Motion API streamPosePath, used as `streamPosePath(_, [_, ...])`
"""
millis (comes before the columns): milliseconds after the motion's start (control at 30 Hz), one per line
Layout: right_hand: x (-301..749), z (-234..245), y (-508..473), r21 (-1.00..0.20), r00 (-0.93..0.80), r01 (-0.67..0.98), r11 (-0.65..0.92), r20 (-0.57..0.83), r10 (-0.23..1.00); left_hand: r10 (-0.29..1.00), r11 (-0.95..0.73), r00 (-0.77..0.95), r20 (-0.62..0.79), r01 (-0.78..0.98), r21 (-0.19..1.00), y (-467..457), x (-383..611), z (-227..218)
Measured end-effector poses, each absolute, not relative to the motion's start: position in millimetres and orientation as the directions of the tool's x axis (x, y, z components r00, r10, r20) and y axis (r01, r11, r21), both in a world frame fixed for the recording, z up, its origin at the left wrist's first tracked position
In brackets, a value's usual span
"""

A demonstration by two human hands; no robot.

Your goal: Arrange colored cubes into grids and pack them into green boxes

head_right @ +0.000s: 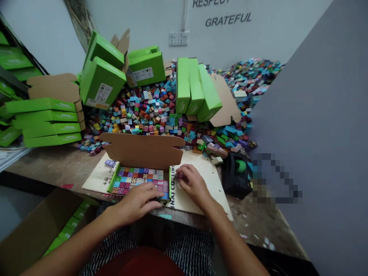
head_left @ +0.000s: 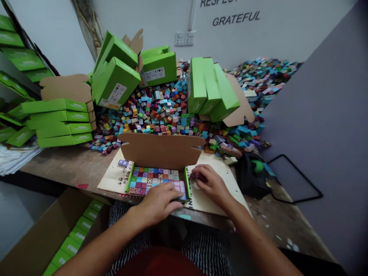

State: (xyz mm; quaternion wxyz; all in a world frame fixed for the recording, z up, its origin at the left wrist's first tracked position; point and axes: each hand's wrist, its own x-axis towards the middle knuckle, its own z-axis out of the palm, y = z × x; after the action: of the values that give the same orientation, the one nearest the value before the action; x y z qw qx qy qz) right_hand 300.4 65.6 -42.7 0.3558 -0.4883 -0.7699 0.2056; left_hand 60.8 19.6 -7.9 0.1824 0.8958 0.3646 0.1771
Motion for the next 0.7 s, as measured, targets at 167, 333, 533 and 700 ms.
streamPosePath(167, [309,-44,66,-0.922,-0.067,0.315,0.226,0.216,0.974,0.726,-0.666,0.662,0.187,0.607,0.435,49,60,1])
streamPosePath(333, [307,-26,56,-0.783,-0.114,0.503,0.367,0.36,0.926,0.691,-0.719,0.715,0.108,0.663,0.209,60,71,-9])
streamPosePath(533, [277,7,54,-0.487,-0.482,0.585,0.648,0.434,0.761,0.722,-0.692,0.687,0.087,0.711,0.123,52,74,-9])
streamPosePath(700, [251,5,79,-0.026,-0.737,0.653,0.757,0.207,0.643,0.761,-0.648,0.639,0.107,0.746,0.152,49,71,-11])
